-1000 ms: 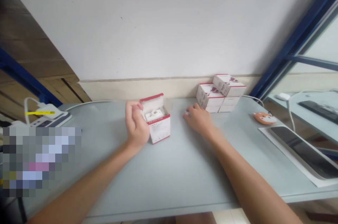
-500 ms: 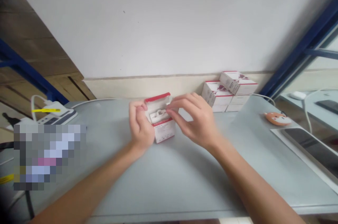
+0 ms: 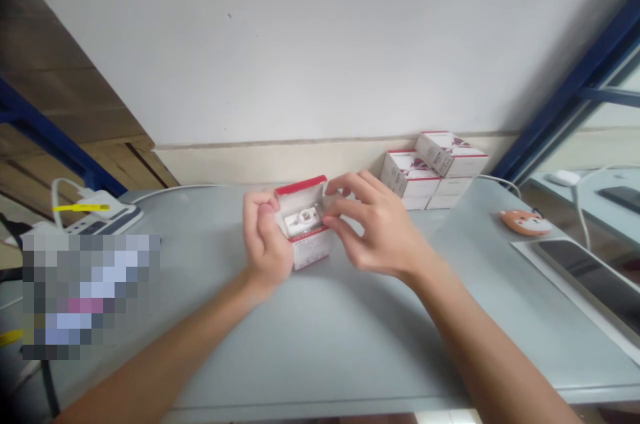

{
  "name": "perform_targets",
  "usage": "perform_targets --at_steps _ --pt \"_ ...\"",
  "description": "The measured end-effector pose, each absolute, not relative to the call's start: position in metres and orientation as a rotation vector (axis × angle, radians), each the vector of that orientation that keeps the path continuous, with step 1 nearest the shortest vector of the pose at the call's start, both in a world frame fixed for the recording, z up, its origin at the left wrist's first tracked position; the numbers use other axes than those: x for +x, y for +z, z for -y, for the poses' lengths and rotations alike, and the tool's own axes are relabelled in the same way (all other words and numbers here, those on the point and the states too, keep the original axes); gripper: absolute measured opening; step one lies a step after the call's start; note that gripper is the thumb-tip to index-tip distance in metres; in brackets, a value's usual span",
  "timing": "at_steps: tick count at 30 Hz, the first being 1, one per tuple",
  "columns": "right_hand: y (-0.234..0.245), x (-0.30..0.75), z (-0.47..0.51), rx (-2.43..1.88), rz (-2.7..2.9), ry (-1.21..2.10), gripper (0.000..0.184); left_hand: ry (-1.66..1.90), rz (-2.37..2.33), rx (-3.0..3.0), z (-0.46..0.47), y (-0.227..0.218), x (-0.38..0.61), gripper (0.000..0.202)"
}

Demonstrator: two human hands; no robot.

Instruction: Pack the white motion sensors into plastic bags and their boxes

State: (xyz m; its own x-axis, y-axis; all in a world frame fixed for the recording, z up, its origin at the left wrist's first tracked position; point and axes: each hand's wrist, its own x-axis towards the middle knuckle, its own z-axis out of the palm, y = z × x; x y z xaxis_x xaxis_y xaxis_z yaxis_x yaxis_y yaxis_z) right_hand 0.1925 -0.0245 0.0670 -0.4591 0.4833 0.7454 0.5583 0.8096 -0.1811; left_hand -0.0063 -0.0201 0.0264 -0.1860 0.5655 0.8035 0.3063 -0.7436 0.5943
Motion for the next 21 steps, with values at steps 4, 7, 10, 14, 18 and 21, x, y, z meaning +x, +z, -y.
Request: perform_targets --at_steps 4,7,10,14,18,21 --pt "0.060 0.182 0.026 -0.853 1.994 0.084 0.017 2.011 -1.119 1.806 0.018 0.032 -0.008 0.023" --pt "0.051 0.171 0.024 -0.900 1.781 0.367 0.035 1.901 -1.124 1.773 0.016 0.036 -0.008 0.020" --pt "0.045 0.166 0.021 -0.862 1.686 0.606 0.029 1.729 -0.978 1.743 0.013 0.038 -0.008 0.013" --pt "0.043 0.163 0.021 -0.843 1.755 0.704 0.023 1.607 -0.835 1.643 0.006 0.040 -0.010 0.015" --pt "0.042 0.159 0.021 -0.791 1.622 0.788 0.017 1.574 -0.828 1.565 0.003 0.041 -0.013 0.020" --pt "0.041 0.157 0.022 -0.756 1.569 0.799 0.047 1.615 -0.850 1.564 0.003 0.037 -0.012 0.017"
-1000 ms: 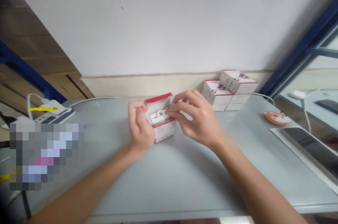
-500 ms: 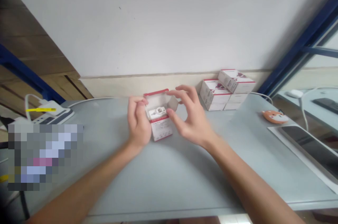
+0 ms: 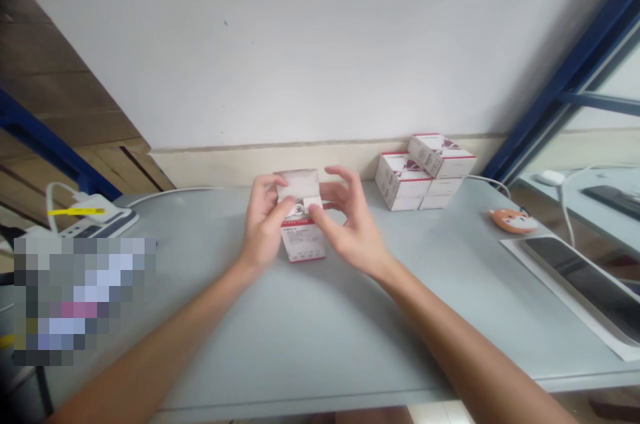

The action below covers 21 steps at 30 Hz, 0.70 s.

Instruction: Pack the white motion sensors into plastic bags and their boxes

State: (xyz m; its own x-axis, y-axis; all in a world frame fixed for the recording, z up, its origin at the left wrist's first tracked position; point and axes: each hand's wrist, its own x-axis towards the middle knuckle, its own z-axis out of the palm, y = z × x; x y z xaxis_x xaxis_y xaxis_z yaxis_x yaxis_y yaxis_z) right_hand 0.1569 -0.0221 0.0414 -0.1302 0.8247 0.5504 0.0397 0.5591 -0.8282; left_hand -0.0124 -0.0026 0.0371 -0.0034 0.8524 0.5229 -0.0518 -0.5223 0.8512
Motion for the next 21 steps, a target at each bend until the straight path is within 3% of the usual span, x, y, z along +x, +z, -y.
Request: perform_targets --at_steps 2,4,10,21 --pt "0.042 0.157 0.023 -0.770 1.603 0.771 0.057 1.715 -0.852 1.606 0.001 0.032 -0.012 0.012" --pt "0.041 0.158 0.022 -0.791 1.667 0.684 0.050 1.818 -0.870 1.701 -0.001 0.025 -0.013 0.010" --pt "0.036 0.163 0.015 -0.749 1.760 0.507 0.020 1.826 -0.893 2.179 -0.006 0.014 -0.025 0.030" --pt "0.043 0.166 0.018 -0.719 1.766 0.569 0.012 1.784 -0.734 2.365 -0.012 0.014 -0.031 0.021"
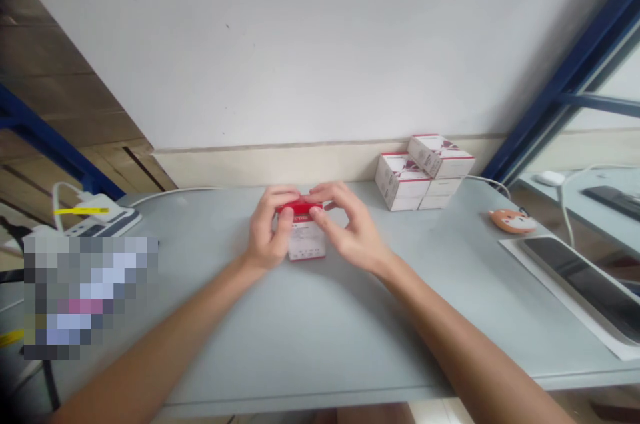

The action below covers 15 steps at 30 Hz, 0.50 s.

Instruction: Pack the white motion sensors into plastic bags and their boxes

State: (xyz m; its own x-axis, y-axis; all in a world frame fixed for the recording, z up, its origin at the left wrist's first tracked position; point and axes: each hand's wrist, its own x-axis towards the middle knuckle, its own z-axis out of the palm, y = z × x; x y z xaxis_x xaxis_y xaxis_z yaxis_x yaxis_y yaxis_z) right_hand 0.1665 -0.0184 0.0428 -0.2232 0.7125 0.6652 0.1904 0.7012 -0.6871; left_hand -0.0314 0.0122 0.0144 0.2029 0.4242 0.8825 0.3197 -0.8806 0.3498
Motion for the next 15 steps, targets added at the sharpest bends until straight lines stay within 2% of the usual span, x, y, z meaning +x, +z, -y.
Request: perform_targets --at_steps 9,13,15 --pt "0.029 0.164 0.008 -0.778 1.794 0.256 0.015 1.669 -0.848 2.413 -0.023 0.003 -0.034 0.027" --pt "0.024 0.163 0.003 -0.921 1.660 0.093 0.018 1.560 -1.024 2.442 -0.022 -0.004 -0.030 0.068" --pt "0.021 0.167 -0.001 -1.038 1.572 0.053 0.022 1.429 -1.143 2.482 -0.017 -0.008 -0.026 0.079"
